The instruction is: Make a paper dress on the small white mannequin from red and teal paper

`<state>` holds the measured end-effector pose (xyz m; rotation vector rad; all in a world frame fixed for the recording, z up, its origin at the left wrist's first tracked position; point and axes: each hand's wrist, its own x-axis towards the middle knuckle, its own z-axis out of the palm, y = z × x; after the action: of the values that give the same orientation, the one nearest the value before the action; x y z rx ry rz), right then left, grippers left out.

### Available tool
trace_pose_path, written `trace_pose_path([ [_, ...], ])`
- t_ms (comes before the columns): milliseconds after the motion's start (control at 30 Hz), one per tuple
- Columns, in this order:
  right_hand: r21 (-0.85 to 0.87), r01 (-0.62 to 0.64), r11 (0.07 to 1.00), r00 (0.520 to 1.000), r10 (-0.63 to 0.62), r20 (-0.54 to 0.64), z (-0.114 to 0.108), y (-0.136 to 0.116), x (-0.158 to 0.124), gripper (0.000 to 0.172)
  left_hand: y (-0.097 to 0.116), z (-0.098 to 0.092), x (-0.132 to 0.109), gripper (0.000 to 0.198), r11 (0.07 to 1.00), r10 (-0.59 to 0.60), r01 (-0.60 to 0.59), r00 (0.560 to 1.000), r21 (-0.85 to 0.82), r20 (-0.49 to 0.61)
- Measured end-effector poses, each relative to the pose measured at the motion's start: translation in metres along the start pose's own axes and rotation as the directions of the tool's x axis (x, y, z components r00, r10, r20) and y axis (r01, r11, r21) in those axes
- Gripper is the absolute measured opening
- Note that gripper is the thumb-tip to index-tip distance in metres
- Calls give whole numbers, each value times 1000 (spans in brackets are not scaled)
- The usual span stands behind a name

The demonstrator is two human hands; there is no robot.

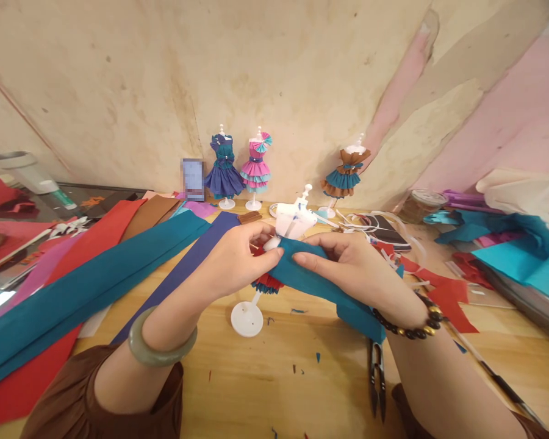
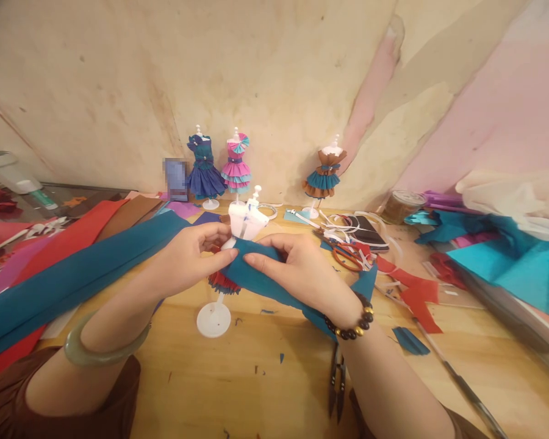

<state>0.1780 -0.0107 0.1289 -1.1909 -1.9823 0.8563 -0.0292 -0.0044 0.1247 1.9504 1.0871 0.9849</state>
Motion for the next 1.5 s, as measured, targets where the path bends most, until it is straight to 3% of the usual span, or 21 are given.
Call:
trace_pose_path([
  [167, -3, -12, 1000, 1000, 12, 17, -1, -1, 0, 26, 1, 1, -2, 17, 1000, 8, -8, 1000, 28, -11],
  [433, -42, 126, 991, 990, -128, -62, 1, -2, 1, 26, 0, 3, 0, 18, 998, 6, -4, 999, 58, -46],
  [767, -94, 191, 977, 977, -199, -76, 8, -3, -3, 20, 4, 8, -2, 16, 1000, -10, 11, 999, 28, -34],
  [1033, -159, 149, 976, 976, -171, -132, 9, -3, -3, 14, 6, 8, -4, 10, 997, -27, 32, 997, 65, -67],
  [1267, -90, 188, 978, 967, -200, -159, 9, -3, -1, 15, 7, 9, -5, 9, 997, 0, 6, 997, 71, -78],
  [1500, -35, 110, 993, 991, -113, -77, 6, -1, -1, 19, 8, 7, -4, 13, 999, -19, 22, 999, 50, -44],
])
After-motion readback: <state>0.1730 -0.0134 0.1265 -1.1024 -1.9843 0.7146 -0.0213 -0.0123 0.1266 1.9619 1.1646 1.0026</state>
